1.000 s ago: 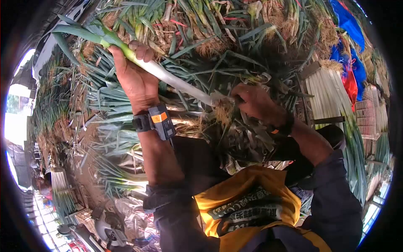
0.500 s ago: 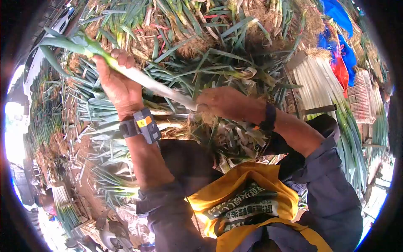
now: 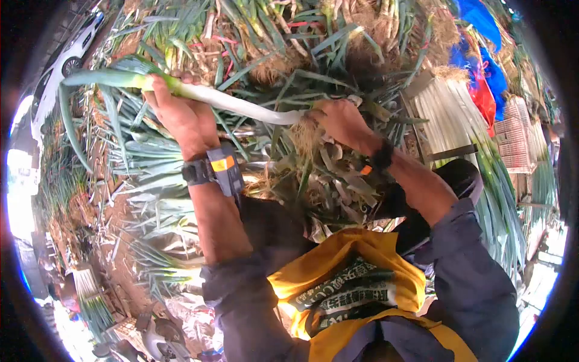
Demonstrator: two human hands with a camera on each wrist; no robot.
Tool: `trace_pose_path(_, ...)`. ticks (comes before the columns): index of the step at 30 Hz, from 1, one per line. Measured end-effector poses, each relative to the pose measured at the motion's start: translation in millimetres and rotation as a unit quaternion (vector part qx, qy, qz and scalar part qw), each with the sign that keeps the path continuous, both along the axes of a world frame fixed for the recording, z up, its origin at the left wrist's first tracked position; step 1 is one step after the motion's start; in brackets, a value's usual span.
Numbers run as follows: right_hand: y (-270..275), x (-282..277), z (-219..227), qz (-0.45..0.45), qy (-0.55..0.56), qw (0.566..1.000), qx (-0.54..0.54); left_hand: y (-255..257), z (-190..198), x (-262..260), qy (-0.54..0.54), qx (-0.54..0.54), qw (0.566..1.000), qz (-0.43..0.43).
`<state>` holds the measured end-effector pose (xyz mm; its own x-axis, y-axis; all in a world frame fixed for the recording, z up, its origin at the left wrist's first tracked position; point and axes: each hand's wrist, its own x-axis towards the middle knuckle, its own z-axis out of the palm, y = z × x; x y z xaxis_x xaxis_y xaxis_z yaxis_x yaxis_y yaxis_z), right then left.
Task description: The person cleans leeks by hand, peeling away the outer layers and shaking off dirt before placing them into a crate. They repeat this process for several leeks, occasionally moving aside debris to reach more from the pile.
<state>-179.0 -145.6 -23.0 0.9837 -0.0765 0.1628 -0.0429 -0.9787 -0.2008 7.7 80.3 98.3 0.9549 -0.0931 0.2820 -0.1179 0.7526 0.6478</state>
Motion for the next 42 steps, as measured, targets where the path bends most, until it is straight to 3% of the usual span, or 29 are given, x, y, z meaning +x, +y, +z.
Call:
trace_pose_path(5,-16,-2,-14,-0.087,-0.068,0.957,0.269,-21,-7,-14,-0.011,-0.011,1.0,0.014)
trace_pose_path(6,-31,1,-42,-0.059,-0.114,0.965,0.228,-24,-5,-18,-0.001,-0.016,1.0,0.022)
trace_pose_path(8,-54,-18,-57,-0.092,-0.081,0.97,0.212,-14,-2,-17,0.009,0.002,0.999,0.038)
trace_pose_path(9,-65,-33,-44,-0.15,-0.004,0.961,0.232,-1,3,-10,-0.03,-0.024,0.999,-0.012)
trace_pose_path(11,-68,-39,-21,-0.14,0.084,0.94,0.3,16,7,1,-0.018,-0.002,0.999,0.044)
trace_pose_path(14,-28,-43,42,-0.012,0.128,0.9,0.417,25,-6,21,0.017,-0.022,0.999,0.02)
trace_pose_path(16,-19,-30,53,0.044,0.075,0.903,0.42,29,-12,31,0.037,-0.042,0.998,0.005)
trace_pose_path(19,-14,-18,44,0.101,0.081,0.835,0.535,49,-33,51,0.089,-0.085,0.992,-0.026)
trace_pose_path(20,1,-19,43,0.089,0.1,0.79,0.599,59,-48,65,0.075,-0.092,0.991,-0.057)
trace_pose_path(23,46,-13,29,0.105,0.022,0.684,0.721,55,-53,69,0.128,-0.122,0.983,-0.039)
trace_pose_path(25,67,-9,37,0.054,0.075,0.608,0.789,53,-57,73,0.168,-0.129,0.977,-0.013)
trace_pose_path(26,69,-11,27,0.034,0.1,0.626,0.773,52,-57,69,0.168,-0.127,0.978,-0.002)
trace_pose_path(28,66,-24,73,0.022,0.249,0.727,0.64,57,-61,71,0.194,-0.067,0.978,0.031)
trace_pose_path(29,65,-35,81,0.034,0.244,0.779,0.577,66,-69,73,0.222,-0.009,0.973,0.058)
trace_pose_path(30,64,-46,90,0.043,0.238,0.826,0.509,83,-102,92,0.171,0.048,0.984,0.023)
trace_pose_path(31,64,-60,90,0.07,0.146,0.874,0.458,77,-127,107,0.204,0.006,0.979,-0.003)
trace_pose_path(33,61,-83,121,0.132,0.021,0.959,0.252,65,-174,138,0.274,-0.081,0.957,-0.046)
trace_pose_path(35,63,-108,134,0.129,0.068,0.973,0.181,52,-103,84,0.238,0.025,0.97,-0.039)
trace_pose_path(36,66,-129,148,0.166,0.02,0.982,0.089,45,-92,79,0.244,0.036,0.969,0.0)
trace_pose_path(37,68,-155,158,0.202,-0.025,0.979,-0.005,48,-85,77,0.26,0.026,0.957,0.128)
trace_pose_path(39,45,-213,145,0.162,0.11,0.952,0.237,52,-64,67,0.26,0.027,0.908,0.327)
trace_pose_path(42,9,-187,176,-0.066,0.135,0.914,0.376,48,-86,81,0.196,0.059,0.97,0.132)
